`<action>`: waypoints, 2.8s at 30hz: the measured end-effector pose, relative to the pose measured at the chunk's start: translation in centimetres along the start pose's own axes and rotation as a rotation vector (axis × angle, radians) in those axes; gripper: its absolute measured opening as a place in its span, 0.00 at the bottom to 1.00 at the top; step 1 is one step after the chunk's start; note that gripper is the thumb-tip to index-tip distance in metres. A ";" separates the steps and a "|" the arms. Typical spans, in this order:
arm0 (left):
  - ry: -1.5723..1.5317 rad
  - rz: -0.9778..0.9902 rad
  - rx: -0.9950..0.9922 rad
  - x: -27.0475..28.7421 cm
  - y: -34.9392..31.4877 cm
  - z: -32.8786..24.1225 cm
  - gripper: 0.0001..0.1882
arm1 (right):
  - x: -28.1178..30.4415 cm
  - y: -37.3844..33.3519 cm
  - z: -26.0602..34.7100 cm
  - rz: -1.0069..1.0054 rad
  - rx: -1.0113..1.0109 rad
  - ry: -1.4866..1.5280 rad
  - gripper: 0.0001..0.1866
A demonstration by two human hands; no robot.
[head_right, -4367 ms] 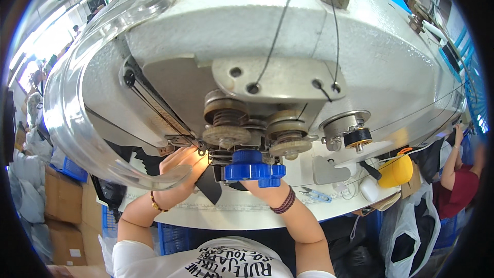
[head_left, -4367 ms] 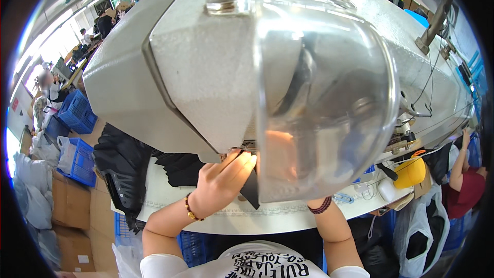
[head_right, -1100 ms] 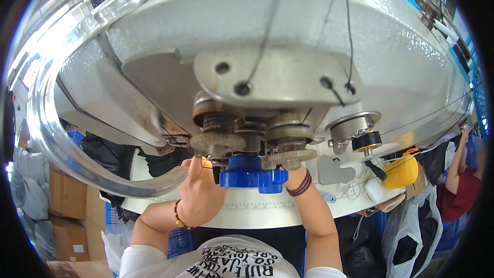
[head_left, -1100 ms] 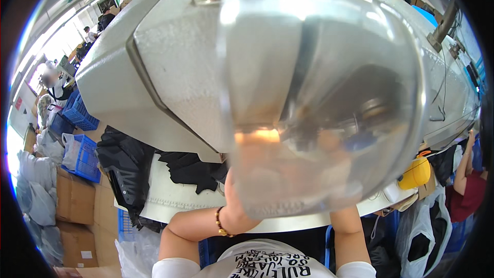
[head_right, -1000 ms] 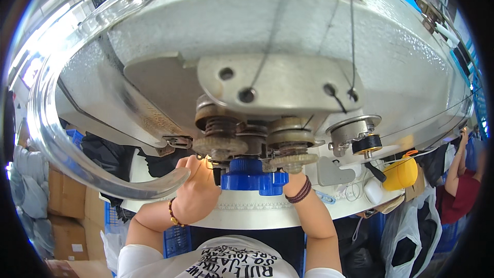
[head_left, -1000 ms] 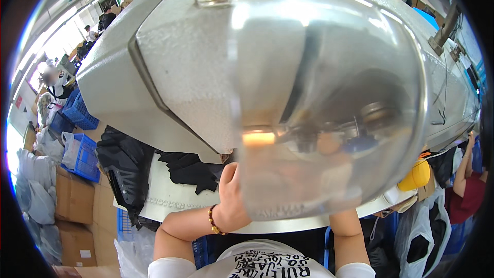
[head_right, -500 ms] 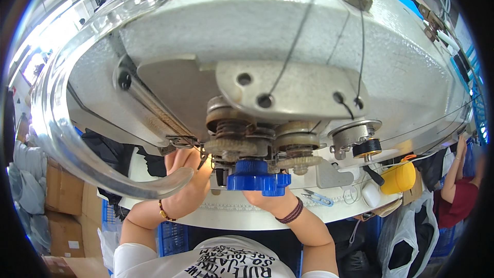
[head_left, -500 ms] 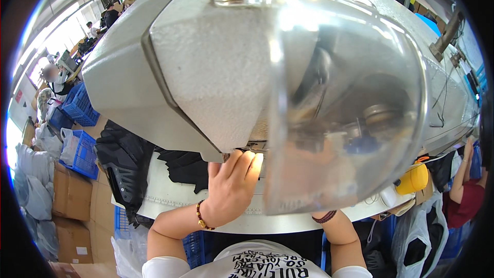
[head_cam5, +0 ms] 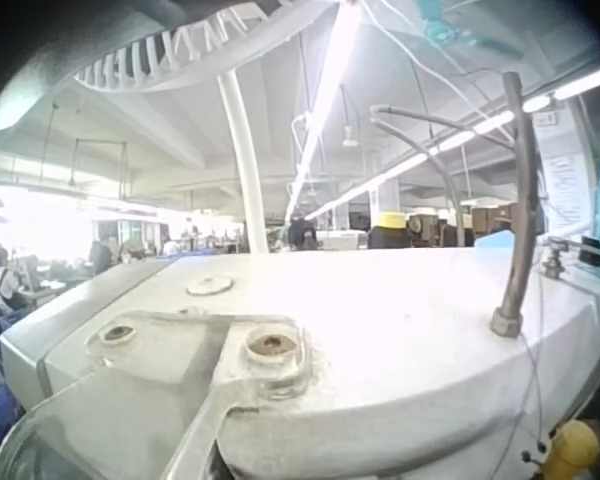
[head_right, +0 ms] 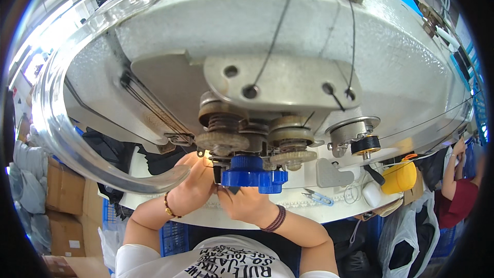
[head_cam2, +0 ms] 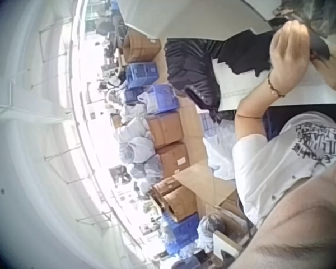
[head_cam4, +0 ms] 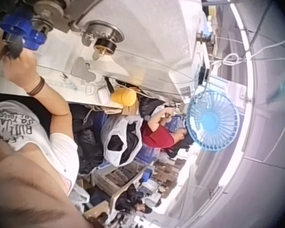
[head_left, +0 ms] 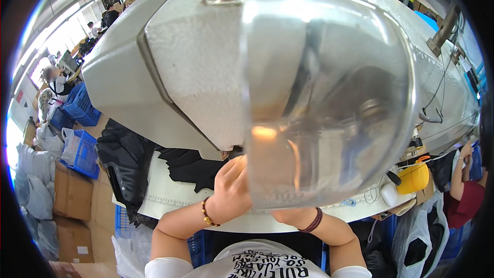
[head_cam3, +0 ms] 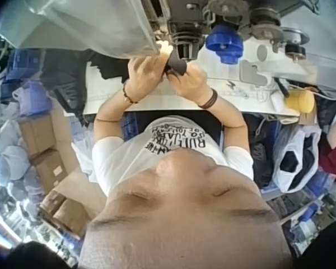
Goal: Stitching black fabric components of a shoe together using an industrial sewing machine.
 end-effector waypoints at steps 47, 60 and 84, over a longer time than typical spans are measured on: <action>0.010 0.158 0.003 1.7 -0.7 2.3 0.22 | -0.8 -3.4 -4.0 0.044 -0.940 0.909 0.13; -0.200 0.138 -0.277 2.7 -1.4 3.0 0.14 | -0.6 -3.8 -3.9 0.063 -0.846 0.910 0.06; -0.107 0.051 -0.495 2.8 -1.6 3.0 0.08 | 0.4 -2.8 -2.1 -0.010 -0.921 0.876 0.06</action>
Point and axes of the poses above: each hand's wrist, its own y-axis towards the middle knuckle, its own x-axis out of the back of the hand, z = x × y, the point moved 4 cm from there along y, towards the middle knuckle, and after that the axes turned 8 degrees about -z, right-handed, at the moved point
